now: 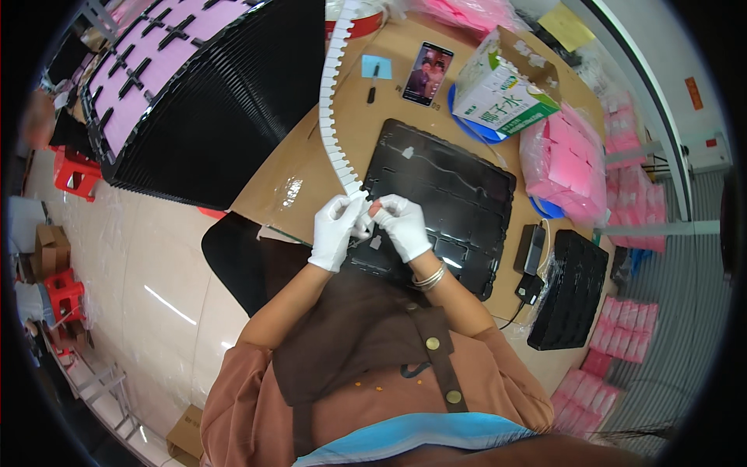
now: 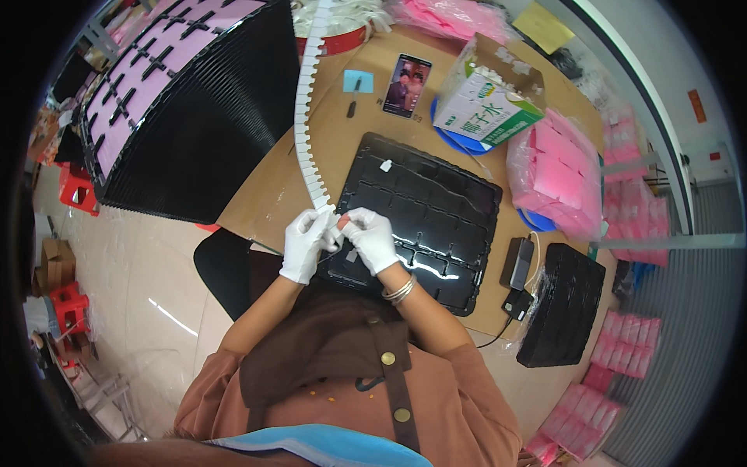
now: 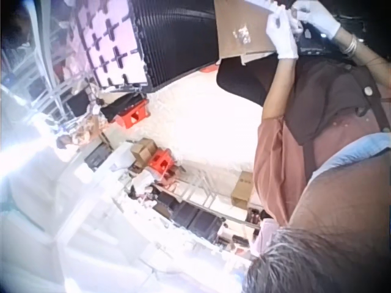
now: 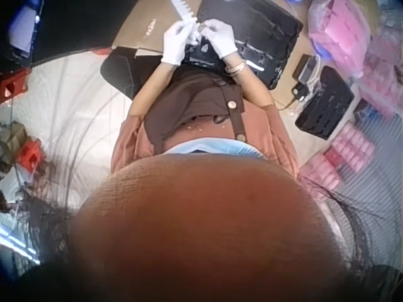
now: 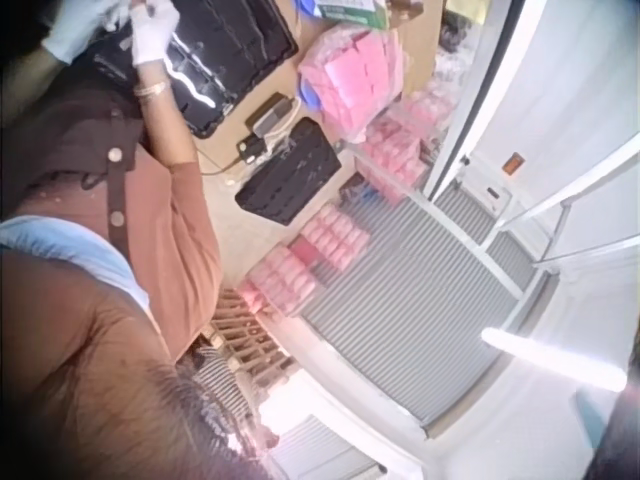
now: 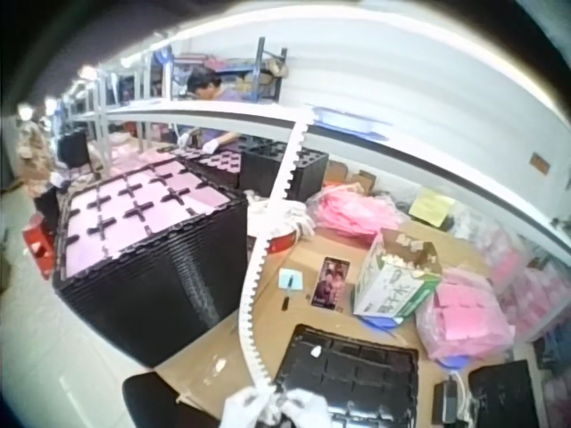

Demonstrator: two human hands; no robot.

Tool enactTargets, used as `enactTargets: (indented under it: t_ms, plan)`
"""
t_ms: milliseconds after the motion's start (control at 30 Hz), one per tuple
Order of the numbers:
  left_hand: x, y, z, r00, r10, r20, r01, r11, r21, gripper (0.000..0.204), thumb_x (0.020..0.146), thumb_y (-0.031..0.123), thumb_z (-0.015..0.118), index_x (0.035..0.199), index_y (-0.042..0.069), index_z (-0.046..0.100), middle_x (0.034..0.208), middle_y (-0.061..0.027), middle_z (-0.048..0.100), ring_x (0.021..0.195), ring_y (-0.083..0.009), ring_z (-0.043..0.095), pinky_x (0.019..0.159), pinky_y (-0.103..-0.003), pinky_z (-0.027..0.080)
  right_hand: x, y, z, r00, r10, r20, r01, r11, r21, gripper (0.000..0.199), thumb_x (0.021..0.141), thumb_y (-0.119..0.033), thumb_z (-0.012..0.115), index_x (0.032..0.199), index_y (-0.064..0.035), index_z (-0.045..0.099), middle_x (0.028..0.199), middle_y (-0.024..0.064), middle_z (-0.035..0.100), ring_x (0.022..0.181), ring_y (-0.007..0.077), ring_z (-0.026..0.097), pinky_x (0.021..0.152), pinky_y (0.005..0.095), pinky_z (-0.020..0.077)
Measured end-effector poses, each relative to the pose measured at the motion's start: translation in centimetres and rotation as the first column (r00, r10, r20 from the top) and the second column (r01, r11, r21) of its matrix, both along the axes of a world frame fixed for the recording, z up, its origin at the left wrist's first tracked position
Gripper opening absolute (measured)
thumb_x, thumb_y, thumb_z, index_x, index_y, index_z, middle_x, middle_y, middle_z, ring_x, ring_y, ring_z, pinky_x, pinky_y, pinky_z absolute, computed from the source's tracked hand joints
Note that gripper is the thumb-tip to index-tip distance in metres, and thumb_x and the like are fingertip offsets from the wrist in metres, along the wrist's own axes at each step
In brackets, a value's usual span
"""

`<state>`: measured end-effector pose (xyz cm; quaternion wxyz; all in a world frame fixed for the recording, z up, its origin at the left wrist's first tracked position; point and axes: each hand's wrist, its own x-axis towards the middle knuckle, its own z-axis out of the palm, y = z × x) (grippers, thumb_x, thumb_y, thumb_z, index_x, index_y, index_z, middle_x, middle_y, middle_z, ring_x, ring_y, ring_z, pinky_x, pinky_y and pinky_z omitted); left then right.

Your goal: The person assembles black plastic trays by applying white adhesive strips to the underside and then placing pink foam inserts into the compartments. The person repeats this process for multiple trays, stacking the finished units to the side.

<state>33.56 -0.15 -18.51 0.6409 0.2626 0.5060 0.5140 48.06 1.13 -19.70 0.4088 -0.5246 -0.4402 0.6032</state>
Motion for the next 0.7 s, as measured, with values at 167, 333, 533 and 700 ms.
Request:
enactTargets:
  t_ms: [167,333,533,700]
  plan:
    - [0.4,2.4,0.6,0.987,-0.039,0.157,0.065,0.984,-0.165,0.026,0.091,0.023,0.064,0.103,0.001,0.061,0.067,-0.0004,0.056,0.044,-0.0041,0.043,0.038,-0.019,0.031,1.1,-2.0,0.5,0.898,-0.203,0.391,-0.02,0.867,0.497,0.008,0.078,0.003,0.062,0.079,-0.0043,0.061,0.078,0.0051,0.061,0.072,0.0198,0.059,0.068,0.0312,0.0481]
    - [0.7,3.0,-0.6,0.994,0.022,0.11,-0.016,0.998,-0.057,0.034,0.094,0.024,0.06,0.117,-0.001,0.058,0.08,-0.0036,0.063,0.045,-0.0038,0.043,0.039,-0.019,0.035,8.0,0.3,3.5,0.754,-0.496,0.432,-0.049,0.613,0.789,0.007,0.077,0.002,0.06,0.077,-0.0042,0.056,0.082,0.0087,0.058,0.076,0.0248,0.059,0.07,0.0338,0.0484]
    - [1.6,2.8,0.4,0.999,0.009,0.045,-0.006,0.998,-0.058,0.023,0.095,0.022,0.058,0.104,0.001,0.059,0.066,-0.0012,0.056,0.046,-0.0051,0.044,0.042,-0.02,0.036,25.6,7.2,-3.3,0.248,-0.365,0.897,0.148,0.93,0.337,0.01,0.073,-0.001,0.067,0.083,-0.0032,0.065,0.084,0.017,0.061,0.08,0.0303,0.064,0.075,0.0383,0.0517]
    - [1.6,2.1,-0.1,0.998,0.063,0.031,-0.063,0.998,-0.014,0.023,0.094,0.022,0.06,0.1,0.0,0.06,0.075,-0.0048,0.061,0.052,-0.0057,0.051,0.047,-0.019,0.044,22.4,8.2,-1.1,0.086,-0.462,0.883,0.161,0.881,0.446,0.02,0.065,-0.004,0.077,0.082,-0.0035,0.066,0.087,0.0167,0.061,0.088,0.0317,0.062,0.077,0.0387,0.0505]
